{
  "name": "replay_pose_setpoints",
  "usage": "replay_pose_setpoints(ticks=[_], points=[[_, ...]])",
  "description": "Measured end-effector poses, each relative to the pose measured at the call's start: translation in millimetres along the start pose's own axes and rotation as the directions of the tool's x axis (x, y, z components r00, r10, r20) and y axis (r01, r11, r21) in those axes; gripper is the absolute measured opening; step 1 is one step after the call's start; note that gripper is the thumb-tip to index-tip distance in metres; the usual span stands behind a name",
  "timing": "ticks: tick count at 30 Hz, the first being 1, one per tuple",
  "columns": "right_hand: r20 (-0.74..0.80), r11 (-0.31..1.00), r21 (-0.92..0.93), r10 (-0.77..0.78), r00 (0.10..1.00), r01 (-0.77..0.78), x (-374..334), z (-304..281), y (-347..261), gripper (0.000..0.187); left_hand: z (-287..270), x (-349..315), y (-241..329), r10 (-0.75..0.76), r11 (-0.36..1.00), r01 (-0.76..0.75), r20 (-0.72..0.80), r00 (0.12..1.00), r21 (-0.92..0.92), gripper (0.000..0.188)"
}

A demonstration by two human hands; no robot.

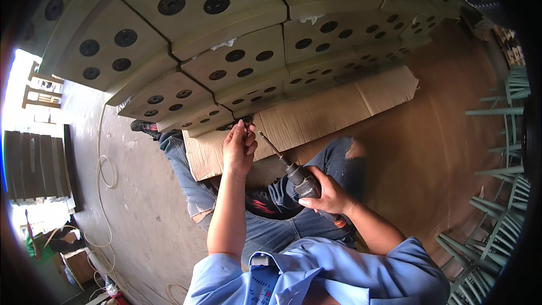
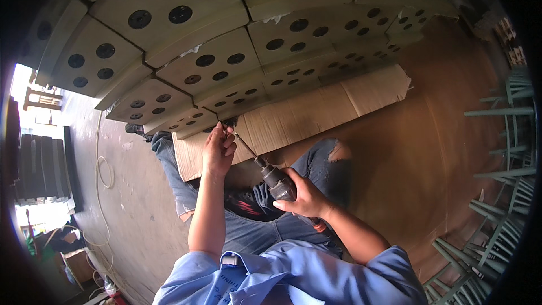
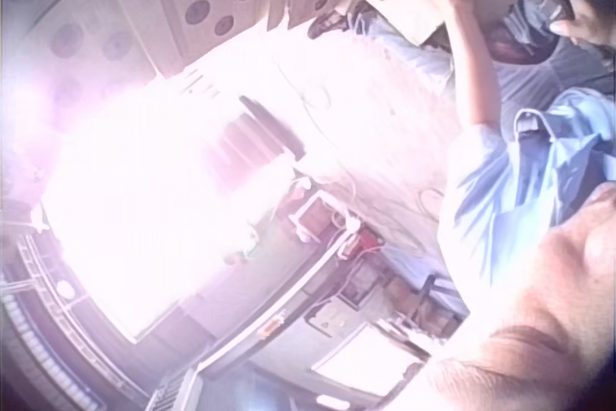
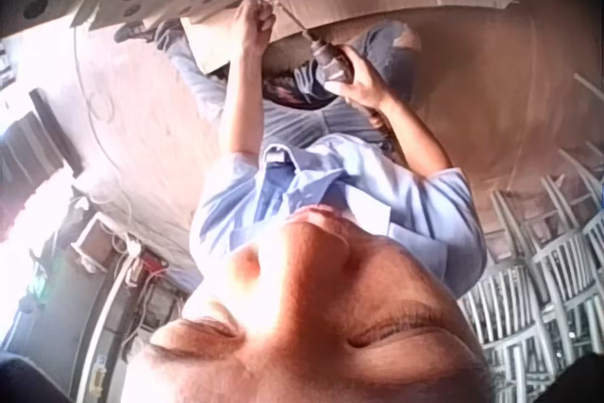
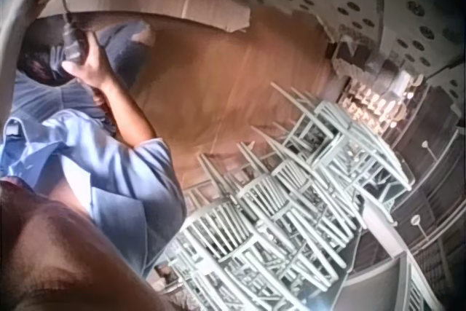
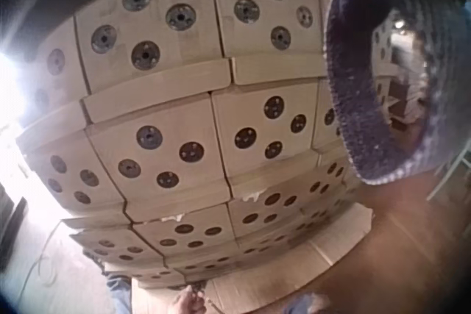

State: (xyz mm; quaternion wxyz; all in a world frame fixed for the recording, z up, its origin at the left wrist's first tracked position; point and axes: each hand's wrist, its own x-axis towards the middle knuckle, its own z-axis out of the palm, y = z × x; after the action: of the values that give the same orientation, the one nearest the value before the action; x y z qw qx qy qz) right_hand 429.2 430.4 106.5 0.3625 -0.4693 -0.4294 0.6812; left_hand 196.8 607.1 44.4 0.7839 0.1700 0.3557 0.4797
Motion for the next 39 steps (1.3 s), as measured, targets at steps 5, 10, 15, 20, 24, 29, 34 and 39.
replay_pose_setpoints(ticks=[5,10,15,20,24,29,34,39], points=[[-0.03,0.999,-0.031,-0.009,1.0,0.008,-4,-5,-15,0.067,45,-4,-3,-0.015,0.997,0.01,0.062,0.998,0.078,0.021],[-0.066,1.0,0.003,0.01,0.998,-0.01,-13,-15,-13,0.068,68,3,-14,0.006,0.993,-0.021,0.132,0.991,0.112,0.021],[-0.099,0.999,0.038,-0.009,0.995,0.013,-20,-23,-15,0.066,89,8,-28,0.038,0.992,-0.054,0.129,0.991,0.117,0.02],[-0.102,0.961,0.275,-0.001,0.995,0.03,-26,-32,-14,0.069,112,15,-37,0.058,0.975,-0.081,0.113,0.992,0.207,0.021],[-0.157,0.958,0.283,0.011,0.988,0.034,-30,-38,-19,0.066,137,24,-42,0.06,0.926,-0.098,0.113,0.992,0.365,0.023],[-0.316,0.969,0.061,-0.209,0.925,0.24,-28,-47,-15,0.062,178,36,-48,0.004,0.911,-0.049,0.11,0.994,0.409,0.026],[-0.349,0.948,0.261,-0.084,0.933,0.183,-31,-56,-33,0.061,204,52,-59,-0.004,0.922,-0.048,0.134,0.991,0.385,0.025],[-0.47,0.936,-0.242,-0.345,0.812,0.257,-26,-75,-37,0.061,226,61,-65,0.03,0.89,-0.105,0.172,0.985,0.443,0.025]])
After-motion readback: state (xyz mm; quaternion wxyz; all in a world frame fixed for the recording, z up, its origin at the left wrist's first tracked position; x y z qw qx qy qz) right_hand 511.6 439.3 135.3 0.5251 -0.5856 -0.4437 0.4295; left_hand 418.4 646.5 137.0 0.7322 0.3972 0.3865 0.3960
